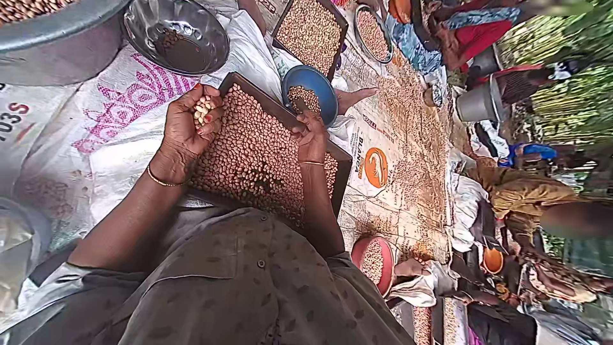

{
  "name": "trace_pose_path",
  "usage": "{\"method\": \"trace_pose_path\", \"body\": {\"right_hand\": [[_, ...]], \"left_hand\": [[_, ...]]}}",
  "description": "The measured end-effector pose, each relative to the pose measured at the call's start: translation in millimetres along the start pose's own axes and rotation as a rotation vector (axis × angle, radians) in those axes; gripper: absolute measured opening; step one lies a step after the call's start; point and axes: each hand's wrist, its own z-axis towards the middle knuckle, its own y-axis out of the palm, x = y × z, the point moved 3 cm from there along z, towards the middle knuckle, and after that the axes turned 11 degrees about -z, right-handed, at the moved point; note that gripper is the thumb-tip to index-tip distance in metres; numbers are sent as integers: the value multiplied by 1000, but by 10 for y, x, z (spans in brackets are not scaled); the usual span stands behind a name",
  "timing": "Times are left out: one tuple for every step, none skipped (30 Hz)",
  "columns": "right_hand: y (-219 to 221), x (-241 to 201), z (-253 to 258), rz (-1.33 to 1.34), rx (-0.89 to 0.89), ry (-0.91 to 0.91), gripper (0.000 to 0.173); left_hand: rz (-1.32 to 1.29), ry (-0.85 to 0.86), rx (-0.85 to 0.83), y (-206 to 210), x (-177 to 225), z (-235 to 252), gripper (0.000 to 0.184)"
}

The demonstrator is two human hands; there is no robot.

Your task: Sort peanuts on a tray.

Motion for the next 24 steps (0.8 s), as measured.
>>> {"method": "trace_pose_path", "body": {"right_hand": [[10,-28,56,25,21,61,20],[92,-9,27,-4,-25,78,20],[228,30,-60,-70,-137,54,20],[397,82,-195,-140,-282,16,20],[571,146,-357,-203,-442,-26,18],[739,216,-515,-279,-580,-95,18],[886,276,-659,-392,-675,-186,17],[1004,327,-781,-550,-719,-316,16],[1092,377,-884,-726,-731,-465,17],[1153,434,-968,-880,-708,-618,16],[1201,469,-1019,-965,-656,-744,16],[1228,498,-1039,-1004,-627,-811,16],[1232,520,-1045,-1012,-609,-838,17],[1211,535,-1044,-1004,-595,-829,18],[1157,532,-1038,-991,-583,-790,20],[1071,508,-1026,-977,-592,-705,22],[992,481,-987,-911,-606,-591,25],[909,475,-932,-801,-619,-453,28],[835,465,-869,-664,-601,-308,29],[771,450,-800,-517,-537,-147,24],[734,418,-721,-346,-458,15,20],[713,390,-653,-152,-377,170,18],[706,352,-611,24,-319,308,20],[716,314,-591,176,-261,425,24]], "left_hand": [[0,4,-1,9,0,-9,47],[4,9,2,12,7,-18,47],[3,15,0,21,20,-11,47],[-8,21,-4,22,25,-6,47],[-20,26,-5,10,22,-2,46],[-22,31,0,8,23,-3,46],[-13,31,4,11,26,-7,47],[-8,31,8,14,26,-12,47],[-1,31,14,19,26,-15,47],[3,28,16,24,27,-15,47],[4,28,15,27,29,-12,47],[2,30,8,25,31,-8,47],[-1,29,4,18,32,-7,47],[-3,24,7,20,31,-9,46],[-5,17,11,28,26,-10,46],[-14,9,17,37,20,-9,46],[-17,2,22,41,17,-8,47],[-18,-4,33,36,14,-11,47],[-18,-8,45,29,9,-14,47],[-10,-12,54,24,6,-14,48],[7,-11,61,25,4,-10,48],[28,-6,70,27,-7,-19,48],[46,5,95,37,-35,-55,46],[57,21,139,72,-87,-125,44]]}}
